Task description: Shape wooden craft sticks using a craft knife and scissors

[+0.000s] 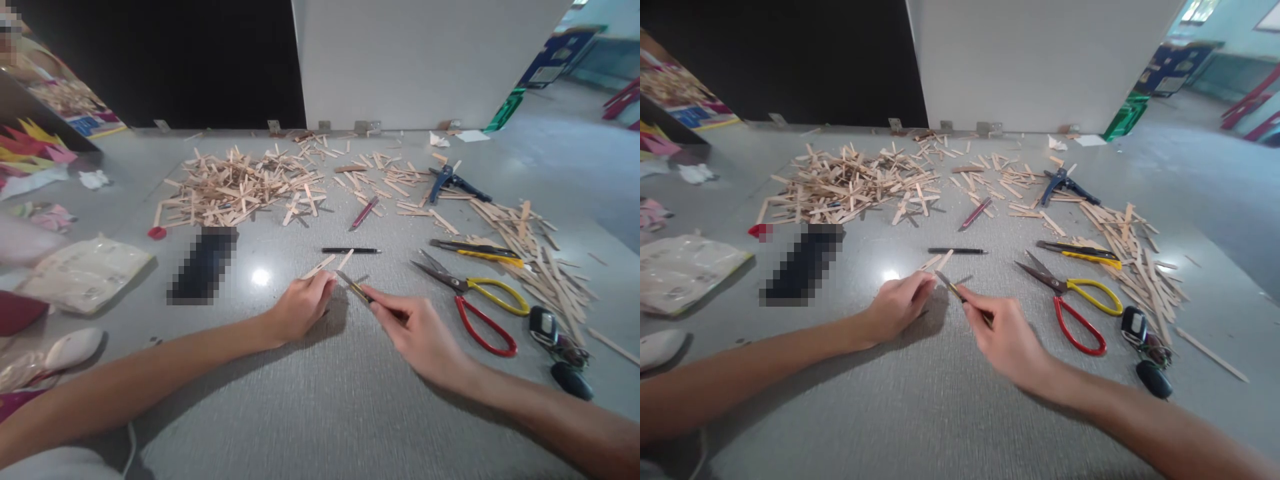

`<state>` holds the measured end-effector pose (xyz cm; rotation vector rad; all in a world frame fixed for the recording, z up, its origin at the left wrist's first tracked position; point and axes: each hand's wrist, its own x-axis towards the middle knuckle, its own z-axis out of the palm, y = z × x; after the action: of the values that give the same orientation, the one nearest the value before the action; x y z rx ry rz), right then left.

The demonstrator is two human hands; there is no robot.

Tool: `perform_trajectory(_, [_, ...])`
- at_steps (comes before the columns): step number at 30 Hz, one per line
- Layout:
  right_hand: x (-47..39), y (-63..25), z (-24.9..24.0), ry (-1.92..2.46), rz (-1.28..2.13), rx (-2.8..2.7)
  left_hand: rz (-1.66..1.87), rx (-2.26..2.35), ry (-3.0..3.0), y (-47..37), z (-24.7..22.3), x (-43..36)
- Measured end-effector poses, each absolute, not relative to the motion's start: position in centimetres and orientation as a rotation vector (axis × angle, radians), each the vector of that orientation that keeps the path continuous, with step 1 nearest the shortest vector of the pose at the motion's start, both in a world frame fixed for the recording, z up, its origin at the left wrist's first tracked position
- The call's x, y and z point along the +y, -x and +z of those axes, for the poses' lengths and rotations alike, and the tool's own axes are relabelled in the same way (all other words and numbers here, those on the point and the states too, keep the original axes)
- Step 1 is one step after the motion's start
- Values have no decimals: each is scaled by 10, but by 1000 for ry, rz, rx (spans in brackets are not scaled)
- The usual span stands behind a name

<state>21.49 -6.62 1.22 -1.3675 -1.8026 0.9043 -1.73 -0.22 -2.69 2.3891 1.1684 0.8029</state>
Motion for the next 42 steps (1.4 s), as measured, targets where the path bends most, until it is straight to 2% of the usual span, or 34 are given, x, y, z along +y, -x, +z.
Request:
perform_trajectory(4, [-59,-222,20,1339,932,-1881,822,1147,-2432,18,-28,-2])
perform_trajectory(11, [-89,-196,-1,1318,560,-1921,882,1123,-2467,17,-31,-2])
perform_trajectory(22, [-77,-199,8,1479,879,-1705,974,1140,-2402,14,-24,-2])
perform_trajectory(29, [-83,-193,8,1440,1211,-1580,1026,1143,-2367,15,-25,-5])
perform_trajectory(37, [-70,-202,23,1482,1323,-1580,917,1135,-2361,12,-18,2])
perform_trajectory(42, [-68,-203,26,1545,1505,-1463,874,1118,-2393,14,-22,2])
